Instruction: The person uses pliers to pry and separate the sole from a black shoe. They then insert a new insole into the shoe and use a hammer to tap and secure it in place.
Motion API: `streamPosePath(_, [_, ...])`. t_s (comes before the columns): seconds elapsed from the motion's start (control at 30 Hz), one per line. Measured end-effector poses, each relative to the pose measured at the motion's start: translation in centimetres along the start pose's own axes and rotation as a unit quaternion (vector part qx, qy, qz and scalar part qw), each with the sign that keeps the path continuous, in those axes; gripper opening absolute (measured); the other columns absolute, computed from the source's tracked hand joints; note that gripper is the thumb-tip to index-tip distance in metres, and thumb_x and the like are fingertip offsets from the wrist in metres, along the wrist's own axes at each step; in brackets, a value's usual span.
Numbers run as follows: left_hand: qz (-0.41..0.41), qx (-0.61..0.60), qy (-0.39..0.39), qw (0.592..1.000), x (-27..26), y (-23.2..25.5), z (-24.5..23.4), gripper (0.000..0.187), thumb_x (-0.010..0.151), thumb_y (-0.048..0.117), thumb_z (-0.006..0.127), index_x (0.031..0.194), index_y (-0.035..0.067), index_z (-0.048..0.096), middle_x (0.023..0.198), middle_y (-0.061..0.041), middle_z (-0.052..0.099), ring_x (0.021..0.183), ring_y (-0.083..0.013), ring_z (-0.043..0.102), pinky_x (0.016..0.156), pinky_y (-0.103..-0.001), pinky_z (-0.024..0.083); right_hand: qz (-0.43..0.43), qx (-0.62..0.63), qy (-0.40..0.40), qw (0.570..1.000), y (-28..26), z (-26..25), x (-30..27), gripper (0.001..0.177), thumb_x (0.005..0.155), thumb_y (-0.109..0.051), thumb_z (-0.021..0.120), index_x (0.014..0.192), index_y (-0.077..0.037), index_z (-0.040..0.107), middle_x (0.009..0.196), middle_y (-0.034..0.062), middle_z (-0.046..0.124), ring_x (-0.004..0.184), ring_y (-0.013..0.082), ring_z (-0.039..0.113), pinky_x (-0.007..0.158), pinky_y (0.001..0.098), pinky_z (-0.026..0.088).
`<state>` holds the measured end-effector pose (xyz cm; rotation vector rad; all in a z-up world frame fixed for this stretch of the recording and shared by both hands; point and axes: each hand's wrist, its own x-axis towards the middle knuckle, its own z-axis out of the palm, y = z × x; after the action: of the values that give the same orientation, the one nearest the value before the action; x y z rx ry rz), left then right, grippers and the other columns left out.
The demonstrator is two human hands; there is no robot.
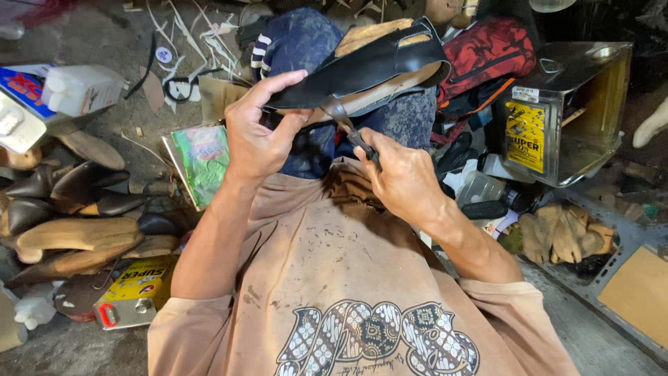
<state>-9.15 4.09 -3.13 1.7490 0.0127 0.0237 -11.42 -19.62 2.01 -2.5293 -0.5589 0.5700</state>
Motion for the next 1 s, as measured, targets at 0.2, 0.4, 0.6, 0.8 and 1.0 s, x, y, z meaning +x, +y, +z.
streamPosePath(0.2, [0.017, -0.005, 0.008, 1.0, 0.8, 0.0, 0.0, 0.036, 0.087, 0.002, 0.071, 0.123, 0.004, 0.069, 0.122, -0.014, 0.073, 0.116, -0.0237, 0.069, 0.106, -0.033, 0.051, -0.067, 0.004, 0.109, 0.992, 0.6, 0.8, 0.9, 0.019, 0.109, -0.015, 0.052, 0.119, -0.001, 0.06, 0.103, 0.0101, 0.071, 0.091, 0.0314, 0.073, 0.068, 0.0411, 0.052])
streamPosePath(0.4, [0.037, -0.072, -0.013, 0.997, -0.3, -0.4, 0.6, 0.045, 0.1, 0.015, 0.072, 0.139, 0.0, 0.055, 0.148, -0.023, 0.054, 0.125, -0.0373, 0.07, 0.113, -0.045, 0.058, 0.037, -0.011, -0.046, 0.998, -0.8, -1.2, -1.1, 0.034, 0.104, -0.022, 0.052, 0.129, 0.0, 0.058, 0.104, 0.0172, 0.075, 0.077, 0.0422, 0.07, 0.06, 0.0519, 0.05])
streamPosePath(0.6, [0.007, -0.045, -0.031, 0.998, 0.6, -0.1, -0.2, 0.043, 0.087, 0.001, 0.063, 0.13, 0.003, 0.066, 0.135, -0.017, 0.067, 0.131, -0.0269, 0.063, 0.116, -0.038, 0.048, -0.013, 0.024, 0.019, 0.999, 0.1, 0.7, -0.4, 0.025, 0.108, -0.018, 0.05, 0.127, -0.004, 0.057, 0.084, 0.0111, 0.07, 0.067, 0.0353, 0.067, 0.052, 0.0452, 0.046])
streamPosePath(0.8, [-0.004, -0.028, -0.04, 0.999, 1.1, -0.2, -0.2, 0.04, 0.087, 0.003, 0.065, 0.127, 0.008, 0.068, 0.127, -0.012, 0.072, 0.122, -0.0231, 0.068, 0.107, -0.034, 0.052, -0.054, -0.048, 0.136, 0.988, 1.3, 2.8, 0.4, 0.016, 0.107, -0.012, 0.06, 0.12, -0.004, 0.063, 0.1, 0.0064, 0.074, 0.079, 0.0271, 0.073, 0.057, 0.0394, 0.051])
streamPosePath(1.0, [0.003, -0.023, -0.029, 0.999, 0.7, -0.4, -0.1, 0.039, 0.089, 0.005, 0.069, 0.127, 0.008, 0.068, 0.128, -0.012, 0.072, 0.122, -0.0223, 0.068, 0.107, -0.032, 0.051, -0.062, -0.043, 0.147, 0.986, 1.1, 3.5, 0.6, 0.015, 0.106, -0.009, 0.061, 0.12, -0.002, 0.062, 0.098, 0.0048, 0.072, 0.082, 0.0244, 0.072, 0.06, 0.0388, 0.051])
